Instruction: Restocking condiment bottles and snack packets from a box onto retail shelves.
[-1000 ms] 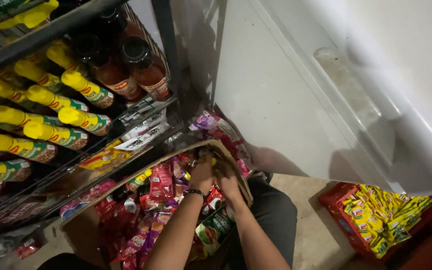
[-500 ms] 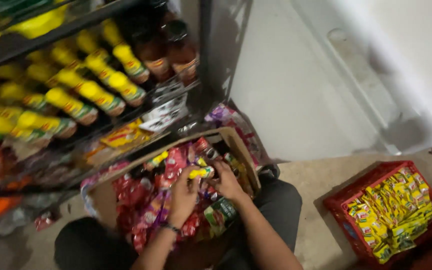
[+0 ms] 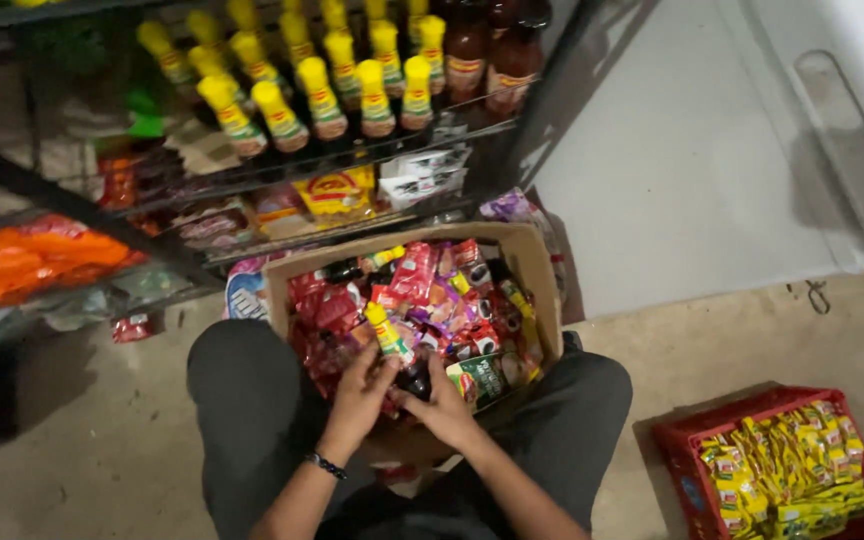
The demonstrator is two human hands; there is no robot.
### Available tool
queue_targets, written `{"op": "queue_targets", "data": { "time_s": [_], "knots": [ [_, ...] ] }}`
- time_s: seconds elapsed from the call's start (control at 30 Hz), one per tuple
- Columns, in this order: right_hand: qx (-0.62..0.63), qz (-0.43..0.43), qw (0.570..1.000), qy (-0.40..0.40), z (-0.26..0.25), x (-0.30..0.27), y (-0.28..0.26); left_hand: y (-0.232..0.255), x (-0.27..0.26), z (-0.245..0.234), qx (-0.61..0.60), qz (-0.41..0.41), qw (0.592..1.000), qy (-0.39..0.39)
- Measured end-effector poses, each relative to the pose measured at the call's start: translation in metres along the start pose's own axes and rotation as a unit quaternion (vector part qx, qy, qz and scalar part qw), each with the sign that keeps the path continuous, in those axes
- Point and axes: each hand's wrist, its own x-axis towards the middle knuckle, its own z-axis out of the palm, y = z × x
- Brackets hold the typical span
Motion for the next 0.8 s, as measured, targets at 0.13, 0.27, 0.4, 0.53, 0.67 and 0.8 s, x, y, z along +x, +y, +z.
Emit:
{"op": "queue_targets", "data": {
  "time_s": [0.13, 0.27, 0.4, 0.53, 0.67, 0.8],
  "knots": [
    [-0.094, -0.005, 0.995, 0.036, 0.021, -0.016, 0.001, -0.026, -0.023, -0.01, -0.039, -0.08, 0.996, -0.026],
    [-0.078, -0.019, 0.996, 0.039, 0.023, -0.02, 0.028, -0.049, -0.029, -0.022, -0.097, -0.155, 0.983, -0.022],
    [-0.095, 0.005, 0.994, 0.047, 0.025, -0.026, -0.004, -0.07, -0.027, -0.023, -0.153, -0.207, 0.966, -0.03],
    [-0.109, -0.05, 0.991, 0.054, 0.018, -0.024, 0.005, -0.06, -0.026, -0.022, -0.175, -0.209, 0.961, -0.055],
    [0.315, 0.191, 0.928, -0.054, 0.006, -0.021, 0.016, -0.06, -0.027, -0.019, -0.14, -0.167, 0.974, -0.067],
    [0.333, 0.192, 0.922, -0.049, 0.004, -0.023, 0.011, -0.051, -0.03, -0.015, -0.082, -0.155, 0.982, -0.065]
  ]
}}
